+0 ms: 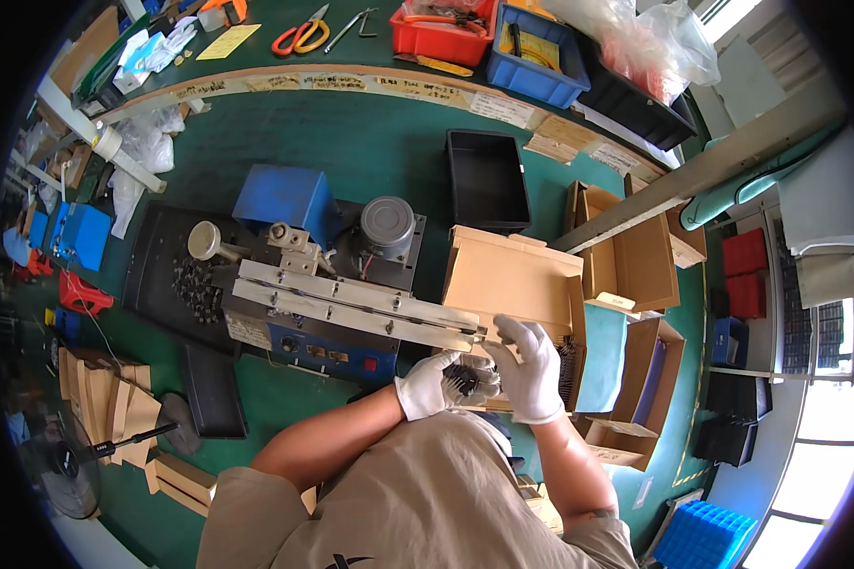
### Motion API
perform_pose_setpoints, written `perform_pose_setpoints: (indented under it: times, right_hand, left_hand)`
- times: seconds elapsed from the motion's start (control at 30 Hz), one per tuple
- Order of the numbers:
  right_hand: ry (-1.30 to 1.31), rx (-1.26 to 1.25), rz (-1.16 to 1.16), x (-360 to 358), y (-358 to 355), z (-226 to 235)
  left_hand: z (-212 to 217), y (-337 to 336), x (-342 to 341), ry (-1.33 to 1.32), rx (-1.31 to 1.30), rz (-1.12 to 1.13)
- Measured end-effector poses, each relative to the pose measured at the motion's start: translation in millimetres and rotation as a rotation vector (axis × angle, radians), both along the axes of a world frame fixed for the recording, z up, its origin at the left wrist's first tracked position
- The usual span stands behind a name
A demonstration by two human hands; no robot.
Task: The person assembles small mechanical parts by hand at a workbench. They repeatedly pick up components, align them, and insert them into a jig-like fixture, then place the assembled units into a cardboard box.
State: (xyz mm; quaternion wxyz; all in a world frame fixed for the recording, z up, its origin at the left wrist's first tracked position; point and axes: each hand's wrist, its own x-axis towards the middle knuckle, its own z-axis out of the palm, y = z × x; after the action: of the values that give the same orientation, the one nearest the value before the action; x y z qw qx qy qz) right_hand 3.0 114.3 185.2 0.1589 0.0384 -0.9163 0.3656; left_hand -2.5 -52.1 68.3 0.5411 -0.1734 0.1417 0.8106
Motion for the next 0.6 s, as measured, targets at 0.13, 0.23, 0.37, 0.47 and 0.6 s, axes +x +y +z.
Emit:
perform_pose_setpoints:
  times: [0.13,0.23,0.37,0.47,0.6]
  right_hand:
    - [-0.275,0.243,0.129,33,9,-1]
    - [-0.326,0.281,0.093,48,3,-24]
    - [-0.278,0.155,0.07,50,6,-24]
    - [-0.335,-0.046,0.057,42,14,-11]
    - [-0.096,0.17,0.055,17,24,4]
  left_hand:
    - [14,0,-7,-0.091,0.103,-0.038]
    - [-24,4,0,0.035,0.252,0.016]
    - [-21,7,-2,0.019,0.172,-0.02]
    - [-33,7,-2,-0.03,0.152,-0.041]
    - [-12,4,-7,0.019,0.093,-0.089]
